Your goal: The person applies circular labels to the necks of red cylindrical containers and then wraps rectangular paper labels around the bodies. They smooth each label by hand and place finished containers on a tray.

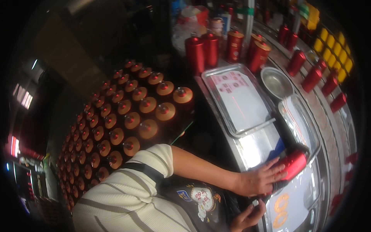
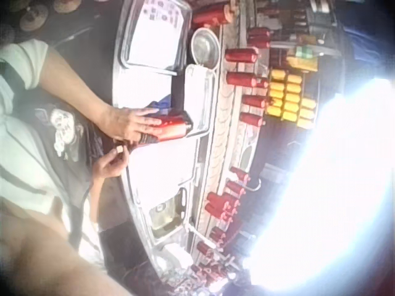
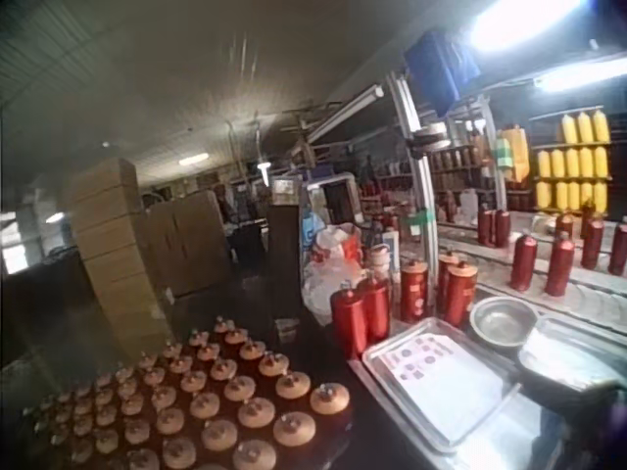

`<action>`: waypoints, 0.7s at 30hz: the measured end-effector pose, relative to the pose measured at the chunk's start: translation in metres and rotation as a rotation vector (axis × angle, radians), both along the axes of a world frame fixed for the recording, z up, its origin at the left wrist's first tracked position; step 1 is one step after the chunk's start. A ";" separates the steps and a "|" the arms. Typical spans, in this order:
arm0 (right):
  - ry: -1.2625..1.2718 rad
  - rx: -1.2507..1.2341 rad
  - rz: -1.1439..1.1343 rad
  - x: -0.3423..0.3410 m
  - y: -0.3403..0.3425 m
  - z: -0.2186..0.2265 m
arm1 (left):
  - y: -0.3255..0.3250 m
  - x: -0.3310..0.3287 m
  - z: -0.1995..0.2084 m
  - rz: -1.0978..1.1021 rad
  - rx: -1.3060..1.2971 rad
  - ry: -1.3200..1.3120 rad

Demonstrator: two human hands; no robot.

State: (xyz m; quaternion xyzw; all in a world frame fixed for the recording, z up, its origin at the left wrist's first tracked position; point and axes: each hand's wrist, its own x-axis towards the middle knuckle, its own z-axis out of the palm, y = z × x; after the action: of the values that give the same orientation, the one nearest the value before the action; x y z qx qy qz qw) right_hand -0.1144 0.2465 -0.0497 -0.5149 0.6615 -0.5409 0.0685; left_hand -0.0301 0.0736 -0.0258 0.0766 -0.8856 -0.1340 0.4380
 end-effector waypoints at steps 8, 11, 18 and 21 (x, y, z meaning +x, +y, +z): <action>-0.258 -0.060 -0.017 -0.008 0.002 0.041 | -0.011 0.004 -0.035 -0.148 0.294 0.032; -0.234 0.271 -0.232 -0.098 -0.006 0.024 | -0.016 0.003 -0.037 -0.195 0.330 -0.049; -0.112 0.127 0.095 -0.100 -0.091 0.041 | -0.017 0.016 0.025 -0.248 0.381 -0.009; -0.067 0.131 0.269 -0.067 -0.121 0.039 | -0.036 -0.017 0.002 0.143 0.514 -0.103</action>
State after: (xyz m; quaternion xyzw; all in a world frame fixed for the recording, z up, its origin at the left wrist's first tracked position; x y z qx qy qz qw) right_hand -0.1814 0.1256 -0.0108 -0.5749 0.6180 -0.4992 0.1958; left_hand -0.0469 0.0375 -0.0234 0.2545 -0.8360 -0.3188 0.3669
